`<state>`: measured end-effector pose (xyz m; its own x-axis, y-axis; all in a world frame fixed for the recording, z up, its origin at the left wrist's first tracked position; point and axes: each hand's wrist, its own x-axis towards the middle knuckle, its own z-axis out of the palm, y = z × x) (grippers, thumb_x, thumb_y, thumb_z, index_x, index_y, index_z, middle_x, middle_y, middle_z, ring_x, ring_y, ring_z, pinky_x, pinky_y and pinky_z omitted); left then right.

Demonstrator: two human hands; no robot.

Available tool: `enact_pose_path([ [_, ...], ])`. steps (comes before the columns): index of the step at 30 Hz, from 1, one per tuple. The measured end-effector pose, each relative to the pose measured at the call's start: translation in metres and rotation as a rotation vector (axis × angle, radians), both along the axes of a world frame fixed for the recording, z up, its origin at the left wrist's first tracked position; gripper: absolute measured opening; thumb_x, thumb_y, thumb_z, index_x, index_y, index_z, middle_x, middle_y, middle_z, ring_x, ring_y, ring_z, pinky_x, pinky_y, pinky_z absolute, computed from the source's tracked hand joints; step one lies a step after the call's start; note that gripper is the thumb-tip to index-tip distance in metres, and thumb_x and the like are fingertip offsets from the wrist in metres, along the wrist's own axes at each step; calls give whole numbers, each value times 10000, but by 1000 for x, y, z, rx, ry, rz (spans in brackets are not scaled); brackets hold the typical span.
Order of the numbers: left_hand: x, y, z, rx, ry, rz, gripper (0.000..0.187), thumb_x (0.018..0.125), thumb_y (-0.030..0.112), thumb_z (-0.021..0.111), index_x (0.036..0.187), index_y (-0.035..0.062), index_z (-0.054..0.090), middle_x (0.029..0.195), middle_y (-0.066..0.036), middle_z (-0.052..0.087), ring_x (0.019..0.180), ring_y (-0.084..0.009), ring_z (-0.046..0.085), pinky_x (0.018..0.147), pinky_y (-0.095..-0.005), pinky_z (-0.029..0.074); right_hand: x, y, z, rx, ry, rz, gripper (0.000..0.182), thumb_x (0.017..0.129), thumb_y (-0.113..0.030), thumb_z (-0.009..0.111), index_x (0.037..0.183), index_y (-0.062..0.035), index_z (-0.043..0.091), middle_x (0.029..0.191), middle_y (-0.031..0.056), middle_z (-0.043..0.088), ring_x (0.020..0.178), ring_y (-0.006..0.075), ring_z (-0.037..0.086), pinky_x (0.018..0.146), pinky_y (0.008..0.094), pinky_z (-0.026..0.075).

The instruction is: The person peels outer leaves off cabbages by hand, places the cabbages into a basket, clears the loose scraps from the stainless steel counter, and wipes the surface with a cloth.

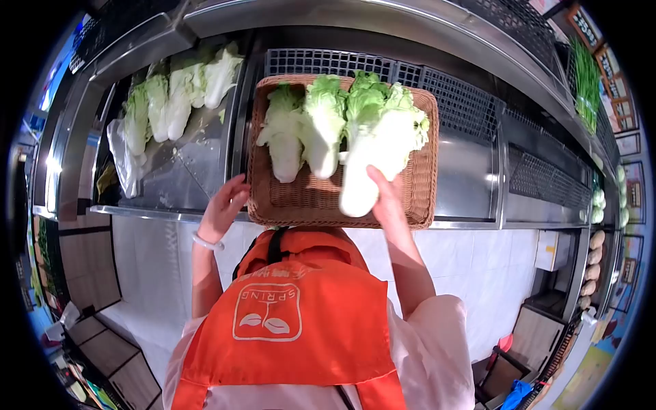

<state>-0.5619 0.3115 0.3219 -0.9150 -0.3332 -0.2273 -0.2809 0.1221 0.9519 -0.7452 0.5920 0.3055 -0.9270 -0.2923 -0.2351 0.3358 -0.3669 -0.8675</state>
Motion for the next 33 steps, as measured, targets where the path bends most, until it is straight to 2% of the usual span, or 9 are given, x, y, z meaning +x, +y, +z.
enact_pose_path([
  [3, 14, 4, -30, -134, -95, -49, 482, 849, 136, 629, 1269, -5, 441, 1069, -105, 591, 970, -140, 559, 811, -273, 470, -28, 51, -7, 475, 220, -217, 688, 723, -211, 741, 1264, 37, 396, 1169, 184, 544, 1062, 238, 546, 899, 325, 444],
  [9, 4, 7, -36, -106, -163, -75, 529, 836, 208, 649, 1272, -4, 438, 1114, -143, 567, 994, -190, 565, 830, -300, 475, -45, 74, -73, 1499, 480, -208, 830, 626, -350, 790, 1259, 28, 409, 1203, 213, 518, 1112, 320, 496, 959, 362, 376],
  [17, -1, -60, -37, -183, -86, -99, 484, 827, 265, 647, 1181, -22, 484, 976, -137, 599, 919, -201, 574, 803, -313, 460, -60, 110, -102, 983, 420, -43, 834, 694, -264, 758, 1330, 51, 321, 1324, 195, 396, 1186, 272, 421, 1007, 327, 310],
  [19, -6, -99, -39, -73, -56, 10, 408, 814, 282, 655, 1071, -14, 543, 877, -126, 603, 795, -207, 573, 717, -312, 455, -66, 111, -97, 985, 256, -4, 800, 711, -229, 753, 1331, 43, 327, 1281, 153, 442, 1147, 236, 446, 981, 315, 329],
  [22, -21, -195, -69, -356, -54, 203, 395, 768, 269, 694, 1024, 3, 554, 835, -135, 608, 761, -223, 580, 718, -315, 462, -56, 96, -42, 716, -73, 148, 781, 722, -222, 752, 1329, 39, 336, 1260, 107, 477, 1121, 205, 471, 940, 296, 368],
  [23, -31, -226, -70, -466, -176, 241, 447, 747, 275, 711, 1055, -4, 548, 876, -160, 612, 792, -246, 589, 745, -330, 467, -55, 94, -29, 782, -112, 169, 784, 730, -253, 743, 1334, 33, 333, 1275, 127, 460, 1133, 230, 469, 945, 321, 373],
  [25, -44, -273, -83, -685, 60, 442, 612, 686, 302, 752, 1155, -3, 502, 1028, -199, 578, 932, -316, 568, 814, -364, 461, -56, 100, -16, 911, -189, 200, 793, 746, -316, 726, 1344, 20, 329, 1306, 168, 427, 1157, 280, 466, 954, 373, 382],
  [28, -75, -302, -64, -980, -38, 495, 769, 649, 346, 769, 1246, 0, 430, 1166, -206, 504, 1075, -363, 489, 888, -386, 430, -56, 125, -43, 1252, 258, 17, 726, 779, -229, 710, 1335, 38, 329, 1274, 140, 455, 1137, 257, 460, 908, 338, 412],
  [33, -115, -325, -99, -1035, -168, 461, 1034, 514, 390, 817, 1329, 21, 301, 1268, -212, 372, 1147, -393, 389, 963, -470, 352, 7, 32, 6, 1285, 429, -197, 573, 837, -137, 640, 1321, 8, 369, 1306, 193, 398, 1181, 300, 431, 937, 386, 406],
])
